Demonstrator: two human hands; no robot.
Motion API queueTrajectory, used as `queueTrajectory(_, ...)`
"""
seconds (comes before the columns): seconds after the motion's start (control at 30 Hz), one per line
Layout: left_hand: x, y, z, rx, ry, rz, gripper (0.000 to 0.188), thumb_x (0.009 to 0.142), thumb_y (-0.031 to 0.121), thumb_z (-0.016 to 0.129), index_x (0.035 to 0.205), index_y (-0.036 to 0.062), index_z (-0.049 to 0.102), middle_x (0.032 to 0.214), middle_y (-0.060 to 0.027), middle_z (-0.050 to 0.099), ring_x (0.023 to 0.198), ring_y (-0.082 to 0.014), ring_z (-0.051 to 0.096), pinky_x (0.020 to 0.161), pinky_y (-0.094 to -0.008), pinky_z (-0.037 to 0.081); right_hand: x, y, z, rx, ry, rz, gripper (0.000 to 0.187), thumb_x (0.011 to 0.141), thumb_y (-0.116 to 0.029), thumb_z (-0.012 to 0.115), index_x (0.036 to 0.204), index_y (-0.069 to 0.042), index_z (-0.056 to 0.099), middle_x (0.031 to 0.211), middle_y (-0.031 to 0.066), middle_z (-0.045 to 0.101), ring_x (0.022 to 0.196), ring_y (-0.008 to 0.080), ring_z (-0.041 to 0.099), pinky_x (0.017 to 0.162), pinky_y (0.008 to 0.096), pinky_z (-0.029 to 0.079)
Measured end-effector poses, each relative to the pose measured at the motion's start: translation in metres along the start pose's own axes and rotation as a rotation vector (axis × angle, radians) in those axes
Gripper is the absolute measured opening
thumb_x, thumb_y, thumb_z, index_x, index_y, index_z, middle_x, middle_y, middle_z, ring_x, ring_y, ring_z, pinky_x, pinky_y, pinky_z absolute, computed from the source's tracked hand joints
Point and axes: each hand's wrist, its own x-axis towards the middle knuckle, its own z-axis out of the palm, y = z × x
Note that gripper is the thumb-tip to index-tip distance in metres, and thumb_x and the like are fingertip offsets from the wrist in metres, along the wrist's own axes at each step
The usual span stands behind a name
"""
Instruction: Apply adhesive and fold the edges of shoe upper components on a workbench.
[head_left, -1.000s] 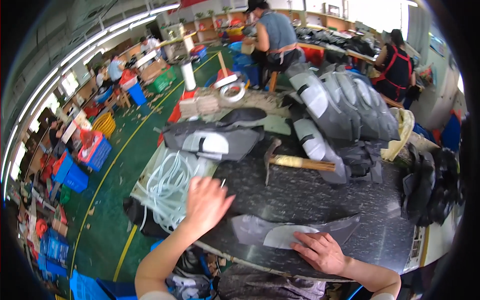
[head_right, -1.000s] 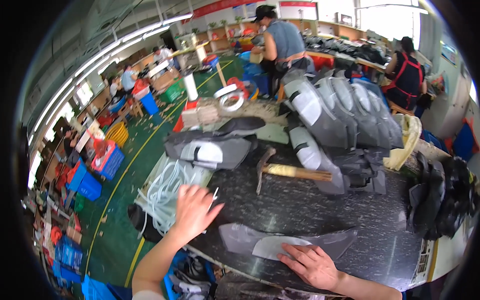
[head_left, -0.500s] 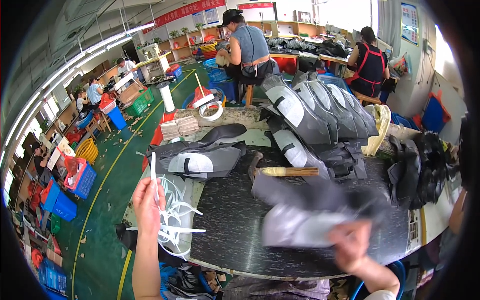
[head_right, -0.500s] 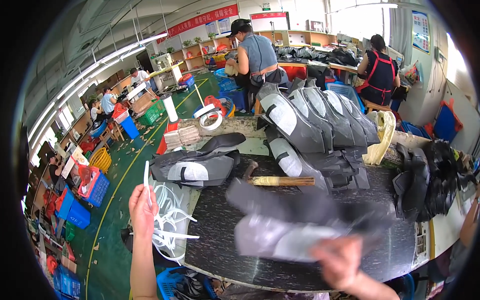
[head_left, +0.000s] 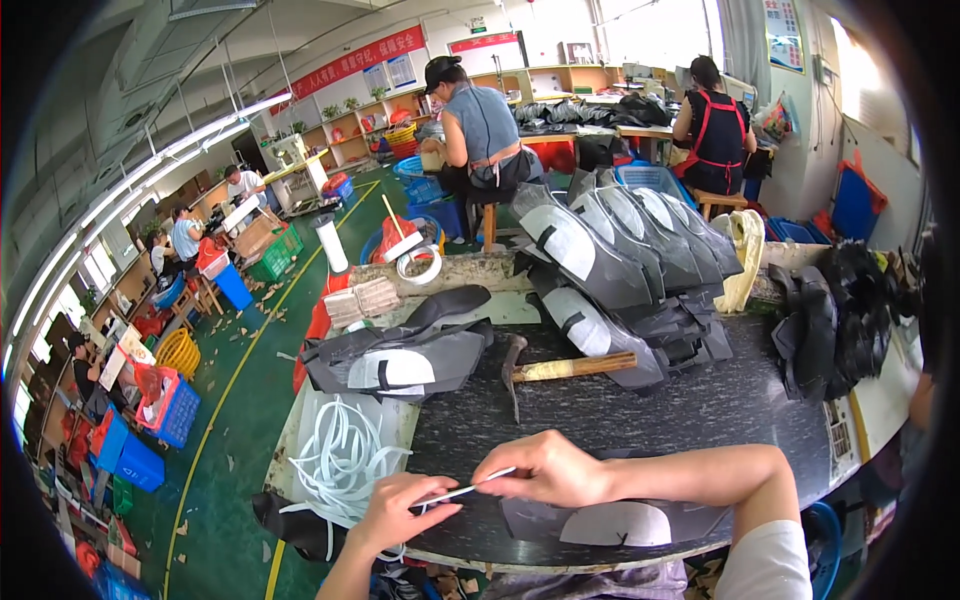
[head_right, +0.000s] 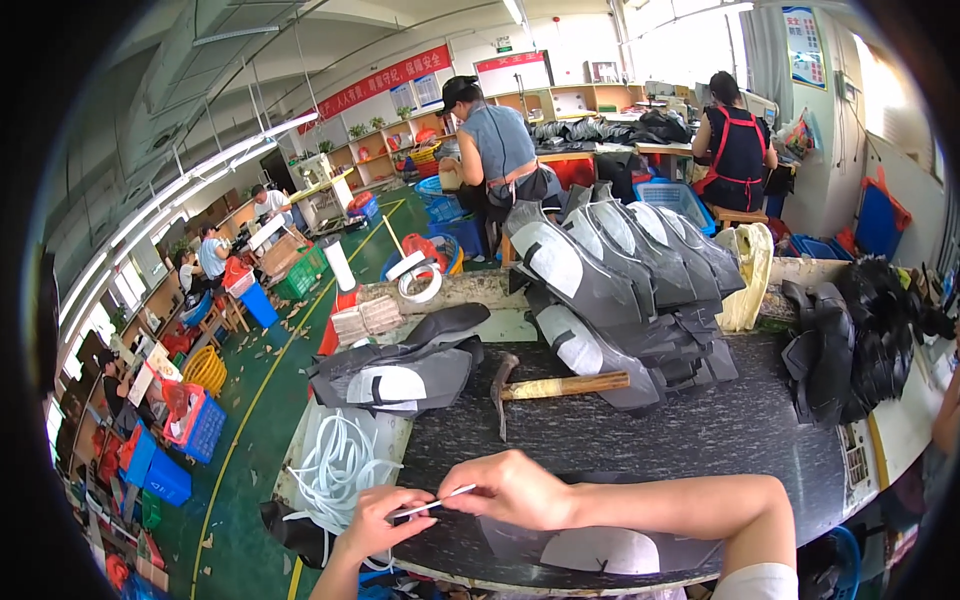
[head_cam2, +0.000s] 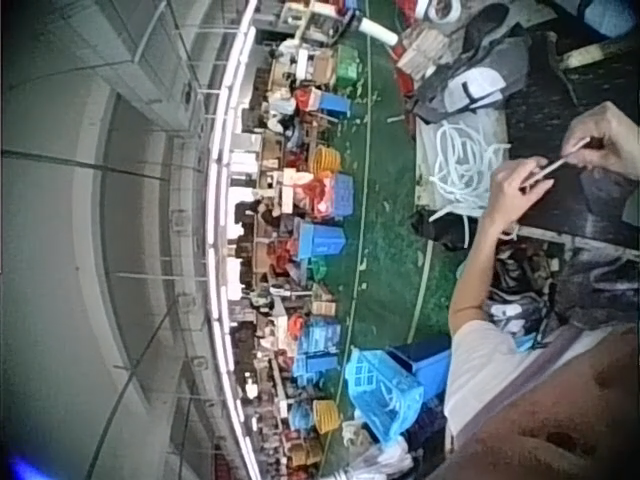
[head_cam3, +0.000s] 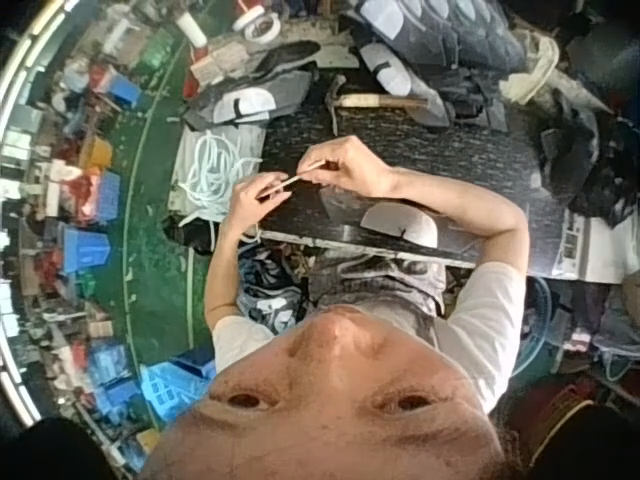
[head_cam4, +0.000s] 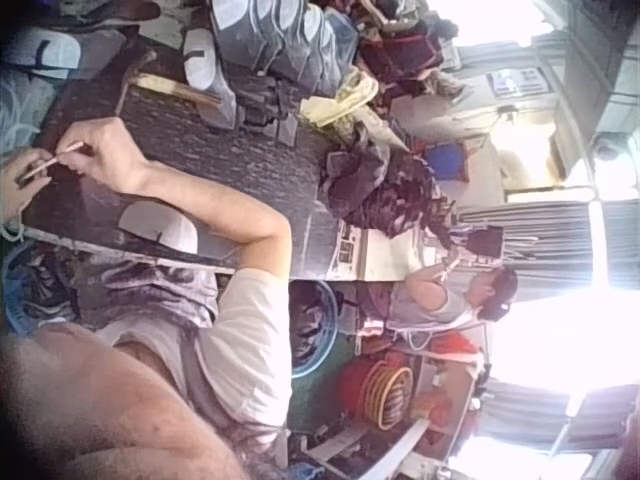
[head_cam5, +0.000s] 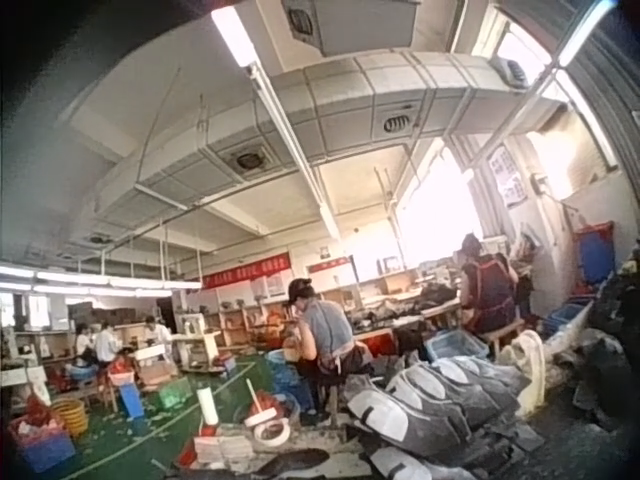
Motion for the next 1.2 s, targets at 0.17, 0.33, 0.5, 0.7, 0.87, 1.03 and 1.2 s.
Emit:
queueTrajectory(0.17,-0.037,-0.028,-0.014,0.414,0.083,-0.166,0.019,0.078,0.012,0.081,0.093,0.0064,0.072,0.073,-0.0036,0.070,0.061,-0.0205,0.066,0.058,-0.0336,0.049,-0.055,-0.002,-0.053,0.268,0.479,0.353,0.011,0.097,-0.009,0.067,0.103,-0.001,0.070,0.097,0.0056,0.071,0.081,0.0099,0.066,0.070,0.0245,0.057)
queueTrajectory(0.33,-0.014,0.016,-0.007,0.651,0.236,0.033,0.014,0.077,0.007,0.075,0.091,0.0075,0.072,0.093,-0.0045,0.069,0.078,-0.0253,0.060,0.080,-0.0403,0.042,-0.121,-0.033,-0.081,-0.208,0.626,0.444,0.011,0.094,-0.003,0.066,0.104,-0.002,0.071,0.093,0.0054,0.063,0.077,0.0112,0.063,0.065,0.0257,0.053)
queueTrajectory(0.5,0.057,0.109,0.054,-0.202,-0.149,0.113,0.074,0.077,0.020,0.083,0.142,0.0038,0.050,0.125,-0.0116,0.065,0.115,-0.0321,0.061,0.105,-0.0471,0.040,-0.130,-0.067,-0.016,-0.128,0.296,0.173,0.021,0.090,-0.004,0.071,0.111,-0.005,0.069,0.101,0.0092,0.070,0.086,0.0215,0.069,0.071,0.0341,0.056)
queueTrajectory(0.7,0.043,0.131,0.085,-0.293,-0.364,0.096,0.048,0.078,0.010,0.083,0.122,0.0043,0.066,0.078,-0.0061,0.070,0.058,-0.0173,0.066,0.051,-0.0263,0.051,-0.202,-0.073,0.000,0.062,0.444,0.132,0.014,0.086,-0.006,0.076,0.100,-0.005,0.074,0.097,0.0068,0.074,0.086,0.0232,0.072,0.071,0.0331,0.057)
queueTrajectory(0.87,0.043,0.134,0.104,-0.385,-0.422,-0.030,0.053,0.083,0.012,0.082,0.131,0.0010,0.060,0.093,-0.0107,0.073,0.059,-0.0154,0.061,0.055,-0.0282,0.050,-0.251,-0.064,0.003,-0.349,0.619,0.418,0.022,0.079,-0.007,0.081,0.100,-0.006,0.076,0.090,0.0037,0.067,0.082,0.0201,0.066,0.069,0.0338,0.055)
queueTrajectory(1.03,0.077,0.119,0.147,-0.304,-0.376,-0.120,0.020,0.075,-0.007,0.076,0.092,0.0004,0.068,0.085,-0.0119,0.071,0.065,-0.0181,0.068,0.057,-0.0265,0.051,-0.254,-0.032,-0.006,-0.661,0.658,0.524,0.020,0.083,-0.006,0.075,0.102,-0.006,0.072,0.090,0.0066,0.066,0.073,0.0231,0.068,0.059,0.0330,0.056)
queueTrajectory(1.2,0.068,0.116,0.150,-0.386,-0.386,-0.199,0.018,0.079,-0.004,0.076,0.095,0.0010,0.070,0.090,-0.0105,0.071,0.072,-0.0189,0.071,0.056,-0.0263,0.059,-0.256,-0.022,-0.008,-0.656,0.669,0.523,0.015,0.081,-0.007,0.076,0.095,-0.007,0.070,0.085,0.0033,0.068,0.070,0.0200,0.069,0.058,0.0309,0.056)
